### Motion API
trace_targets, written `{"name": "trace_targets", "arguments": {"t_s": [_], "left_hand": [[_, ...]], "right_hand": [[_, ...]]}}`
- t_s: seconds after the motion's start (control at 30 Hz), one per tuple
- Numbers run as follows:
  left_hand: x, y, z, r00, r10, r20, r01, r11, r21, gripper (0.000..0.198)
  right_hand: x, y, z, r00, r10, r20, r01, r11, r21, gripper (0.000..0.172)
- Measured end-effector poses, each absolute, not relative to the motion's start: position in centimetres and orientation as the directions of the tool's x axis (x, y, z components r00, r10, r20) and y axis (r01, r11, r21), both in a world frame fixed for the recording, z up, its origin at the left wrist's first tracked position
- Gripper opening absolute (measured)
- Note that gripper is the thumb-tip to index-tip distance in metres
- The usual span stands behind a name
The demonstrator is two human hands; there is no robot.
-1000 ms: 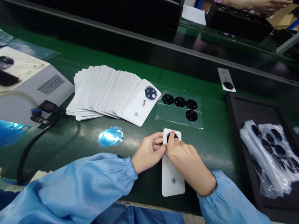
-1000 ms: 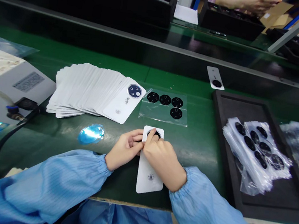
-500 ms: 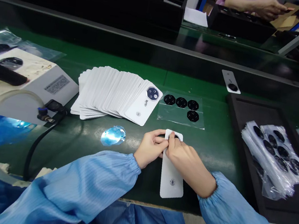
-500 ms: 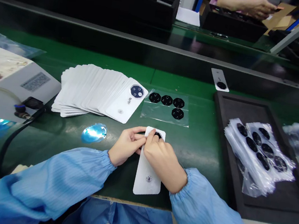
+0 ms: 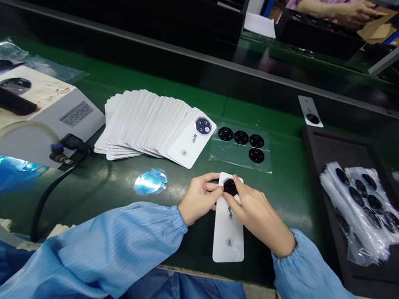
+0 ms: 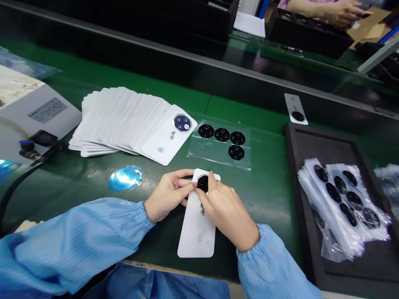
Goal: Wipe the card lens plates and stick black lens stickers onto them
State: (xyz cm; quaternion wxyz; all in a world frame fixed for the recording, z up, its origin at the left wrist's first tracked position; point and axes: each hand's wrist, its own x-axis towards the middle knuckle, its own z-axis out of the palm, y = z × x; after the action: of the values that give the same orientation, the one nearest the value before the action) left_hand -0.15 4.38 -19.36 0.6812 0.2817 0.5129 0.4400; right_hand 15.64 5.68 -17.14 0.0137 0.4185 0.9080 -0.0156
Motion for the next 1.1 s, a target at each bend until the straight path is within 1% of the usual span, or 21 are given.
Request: {"name": "trace_targets", "arguments": {"t_s": [0.13,0.27,0.5,0.63,0.8,1.1], "left_hand": [[0.0,4.3,-19.7,0.068,0.891,-0.449,-0.309,0.447,0.839,0.039],[0.1,4.2,-19.8,0.064,0.894,-0.444,-0.319,0.440,0.840,0.040],[0.3,4.2,-19.6,0.042,0.895,-0.443,-0.334,0.431,0.838,0.044],[0.3,4.2,-19.6,0.034,0.894,-0.447,-0.340,0.431,0.836,0.046],[0.5,4.1,-19.5,0.022,0.891,-0.454,-0.350,0.432,0.832,0.050],[0.4,4.3,-19.7,0.037,0.879,-0.475,-0.357,0.455,0.816,0.048]], "right_hand": [[14.8,4.4,-17.8,-0.626,0.780,-0.011,0.774,0.622,0.118,0.049],[14.3,3.9,-18.4,-0.620,0.782,0.058,0.771,0.594,0.231,0.047],[14.3,4.3,-18.9,-0.679,0.723,0.126,0.714,0.611,0.340,0.044],[14.3,4.6,-19.0,-0.709,0.696,0.111,0.681,0.636,0.363,0.040],[14.4,4.9,-19.0,-0.726,0.686,0.055,0.657,0.667,0.352,0.035],[14.3,5.2,-18.6,-0.721,0.690,-0.062,0.646,0.702,0.298,0.038]]}}
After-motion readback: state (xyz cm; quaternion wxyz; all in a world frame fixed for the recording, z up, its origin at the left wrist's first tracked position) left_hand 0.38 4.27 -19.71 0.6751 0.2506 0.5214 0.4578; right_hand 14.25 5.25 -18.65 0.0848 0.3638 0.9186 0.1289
